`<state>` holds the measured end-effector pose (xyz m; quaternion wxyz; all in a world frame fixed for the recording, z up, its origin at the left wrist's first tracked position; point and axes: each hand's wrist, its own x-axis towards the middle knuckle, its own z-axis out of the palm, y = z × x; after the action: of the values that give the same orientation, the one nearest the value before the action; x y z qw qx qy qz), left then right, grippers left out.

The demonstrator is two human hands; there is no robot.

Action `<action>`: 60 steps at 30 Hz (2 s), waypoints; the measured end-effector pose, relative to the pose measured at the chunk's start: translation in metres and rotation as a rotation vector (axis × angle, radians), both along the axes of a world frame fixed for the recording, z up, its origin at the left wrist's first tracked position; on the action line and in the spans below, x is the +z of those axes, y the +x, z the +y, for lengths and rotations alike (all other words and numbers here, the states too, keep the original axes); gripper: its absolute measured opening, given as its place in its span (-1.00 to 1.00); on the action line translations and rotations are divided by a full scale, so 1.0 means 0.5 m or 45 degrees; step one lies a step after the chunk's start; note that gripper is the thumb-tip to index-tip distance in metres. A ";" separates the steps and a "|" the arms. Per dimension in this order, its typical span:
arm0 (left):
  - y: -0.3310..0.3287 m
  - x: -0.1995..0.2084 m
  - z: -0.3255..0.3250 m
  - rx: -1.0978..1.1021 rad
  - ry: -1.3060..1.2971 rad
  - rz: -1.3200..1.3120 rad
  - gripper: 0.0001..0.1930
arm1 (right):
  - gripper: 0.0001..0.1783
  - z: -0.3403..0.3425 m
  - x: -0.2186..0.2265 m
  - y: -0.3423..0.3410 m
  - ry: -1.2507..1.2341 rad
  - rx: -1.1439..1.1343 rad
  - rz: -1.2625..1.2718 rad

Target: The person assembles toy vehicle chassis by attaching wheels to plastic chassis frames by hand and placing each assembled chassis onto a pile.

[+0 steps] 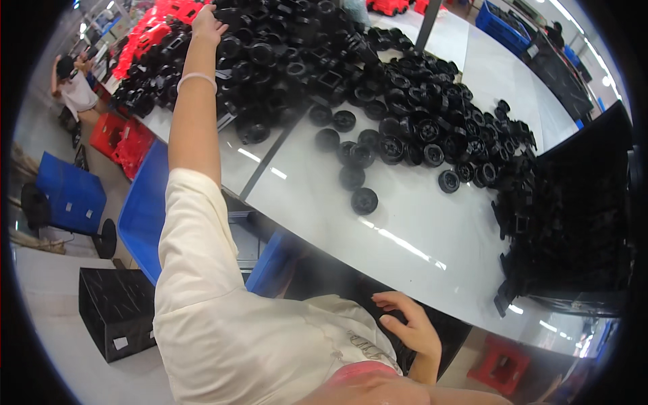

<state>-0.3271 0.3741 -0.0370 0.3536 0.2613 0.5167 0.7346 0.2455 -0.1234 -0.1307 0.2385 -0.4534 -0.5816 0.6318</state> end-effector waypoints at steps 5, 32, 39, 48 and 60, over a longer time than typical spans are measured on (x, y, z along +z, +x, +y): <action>0.217 -0.017 -0.189 -0.084 0.394 0.818 -0.74 | -0.59 0.041 0.049 0.017 0.002 -0.062 -0.079; 0.590 -0.185 -0.157 -0.418 0.267 2.416 -0.51 | -0.38 0.509 -0.053 0.169 1.276 -0.468 -1.248; 0.571 -0.046 -0.509 -1.055 0.184 1.934 -0.64 | -0.43 0.475 0.003 0.220 1.314 -0.321 -1.140; 0.648 -0.140 -0.667 -1.408 0.103 1.787 -0.54 | -0.42 0.402 -0.011 0.431 0.718 -0.599 -1.783; 0.697 -0.256 -0.687 -0.982 0.717 2.071 -0.83 | -0.72 0.228 0.081 0.119 1.582 -0.376 -1.041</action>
<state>0.0214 0.0304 -0.1653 0.0268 0.9227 0.2863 0.2568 0.3050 -0.0093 -0.0901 0.2975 -0.5069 -0.8061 -0.0691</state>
